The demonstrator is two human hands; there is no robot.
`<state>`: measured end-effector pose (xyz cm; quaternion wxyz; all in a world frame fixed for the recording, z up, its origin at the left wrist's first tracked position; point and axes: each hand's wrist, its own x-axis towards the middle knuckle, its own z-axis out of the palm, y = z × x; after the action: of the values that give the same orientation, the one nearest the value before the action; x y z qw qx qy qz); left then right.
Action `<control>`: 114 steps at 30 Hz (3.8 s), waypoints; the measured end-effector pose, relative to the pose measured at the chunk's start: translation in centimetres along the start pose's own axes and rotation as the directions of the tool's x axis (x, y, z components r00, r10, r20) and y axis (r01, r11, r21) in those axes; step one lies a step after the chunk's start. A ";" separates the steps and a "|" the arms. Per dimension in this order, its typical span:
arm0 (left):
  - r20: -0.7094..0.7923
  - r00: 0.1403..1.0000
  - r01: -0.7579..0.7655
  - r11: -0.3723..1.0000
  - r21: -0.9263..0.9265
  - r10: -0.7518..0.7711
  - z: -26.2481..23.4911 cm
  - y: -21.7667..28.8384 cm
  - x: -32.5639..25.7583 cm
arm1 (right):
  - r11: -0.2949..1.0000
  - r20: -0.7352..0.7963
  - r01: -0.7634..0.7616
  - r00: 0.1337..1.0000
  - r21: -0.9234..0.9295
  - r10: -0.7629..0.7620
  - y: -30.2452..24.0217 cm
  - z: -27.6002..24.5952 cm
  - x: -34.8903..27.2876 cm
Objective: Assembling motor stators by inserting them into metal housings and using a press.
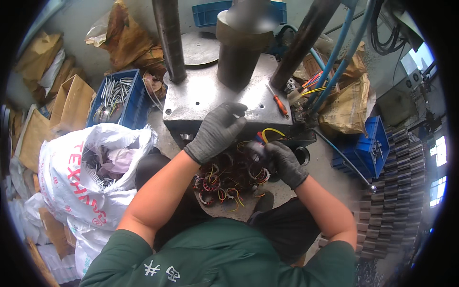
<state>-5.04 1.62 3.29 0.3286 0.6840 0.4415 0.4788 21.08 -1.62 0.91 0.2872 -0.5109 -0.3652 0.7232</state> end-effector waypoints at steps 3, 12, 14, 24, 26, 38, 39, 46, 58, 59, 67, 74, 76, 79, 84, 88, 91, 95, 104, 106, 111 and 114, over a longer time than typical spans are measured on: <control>0.120 0.987 0.124 0.981 -0.146 -0.107 1.5 -0.2 -0.9 | 0.887 0.031 0.152 0.983 0.437 -0.183 -2.7 1.0 -2.2; 0.332 0.938 0.318 0.624 -0.714 -0.098 3.8 2.0 -2.4 | 0.780 0.074 0.180 0.958 0.600 -0.278 -2.6 -1.1 -1.8; 0.323 0.938 0.328 0.621 -0.712 -0.125 3.4 2.2 -2.3 | 0.810 0.157 0.170 0.939 0.561 -0.306 -2.3 -3.0 -0.9; 0.332 0.929 0.368 0.304 -0.879 -0.167 4.1 0.6 -2.1 | 0.778 -0.189 0.628 0.766 0.012 -0.615 -4.0 2.9 -4.5; 0.327 0.940 0.339 0.198 -0.920 -0.092 4.3 0.4 -1.8 | 0.777 -0.175 0.629 0.763 -0.015 -0.622 -3.7 2.8 -4.6; 0.157 0.984 0.175 0.587 -0.791 -0.081 3.6 1.7 -2.4 | 0.732 -0.028 0.678 0.734 0.066 -0.678 -2.6 2.8 -2.6; 0.155 0.984 0.175 0.587 -0.791 -0.084 3.4 1.9 -2.4 | 0.724 -0.009 0.686 0.726 0.068 -0.688 -2.4 2.9 -2.3; 0.363 0.911 0.406 0.570 -0.714 -0.194 3.3 2.8 -3.3 | 0.838 0.010 0.537 0.841 0.096 -0.541 -2.9 3.2 -3.0; 0.039 0.989 -0.133 0.971 -0.197 0.143 3.3 1.6 -3.3 | 0.741 0.039 0.435 0.850 0.511 -0.526 -3.8 1.6 -1.6; 0.070 0.997 -0.015 0.952 -0.305 0.038 3.1 1.4 -3.3 | 0.747 -0.110 0.452 0.881 0.487 -0.461 -3.9 1.5 -1.7; 0.054 0.995 -0.060 0.930 -0.362 0.086 3.7 1.2 -2.9 | 0.710 0.074 0.238 0.923 0.663 -0.378 -3.6 0.9 -2.2; 0.030 0.921 -0.388 0.921 0.037 0.387 5.5 2.8 -3.5 | 0.670 0.072 0.141 0.957 0.728 -0.280 -1.8 0.4 -1.3; 0.022 0.899 -0.437 0.896 0.076 0.437 5.4 2.6 -3.1 | 0.660 0.048 0.169 0.953 0.732 -0.298 -2.0 0.6 -1.4; -0.020 0.861 -0.503 0.857 0.108 0.508 6.0 1.9 -3.1 | 0.710 0.168 0.151 0.919 0.688 -0.358 -2.3 1.1 -2.2; -0.063 0.815 -0.569 0.816 0.106 0.576 6.3 1.9 -2.7 | 0.853 -0.054 0.498 0.866 0.157 -0.497 -0.6 -1.2 -0.3; 0.118 0.828 -0.558 0.785 0.270 0.548 4.9 2.5 -2.7 | 0.705 0.188 0.188 0.888 0.683 -0.419 -2.0 -0.3 -1.3; 0.171 0.782 -0.619 0.715 0.325 0.600 5.0 2.2 -2.4 | 0.711 0.113 0.239 0.906 0.661 -0.409 -1.9 0.0 -1.6; 0.172 0.724 -0.678 0.645 0.353 0.668 5.5 1.8 -2.1 | 0.748 0.074 0.336 0.887 0.572 -0.455 -2.1 0.0 -1.6; 0.012 0.890 -0.457 0.890 -0.004 0.457 5.2 3.6 -3.3 | 0.785 0.062 0.396 0.875 0.477 -0.479 -2.6 1.1 -2.6; -0.031 0.943 -0.331 0.938 -0.104 0.330 5.4 3.2 -3.4 | 0.787 0.029 0.457 0.858 0.416 -0.513 -2.5 1.6 -2.6; 0.129 0.989 -0.031 0.957 -0.289 0.072 6.6 -0.1 -3.0 | 0.750 0.029 0.647 0.754 0.138 -0.656 -1.6 2.1 -1.9; 0.151 0.988 0.083 0.935 -0.344 -0.032 6.9 -0.1 -3.2 | 0.781 0.057 0.601 0.785 0.173 -0.617 -1.3 2.1 -1.6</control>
<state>0.93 -1.48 -0.18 0.4893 0.6340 0.3448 0.4896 19.65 -2.64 3.25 0.5213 -0.3024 -0.4722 0.6433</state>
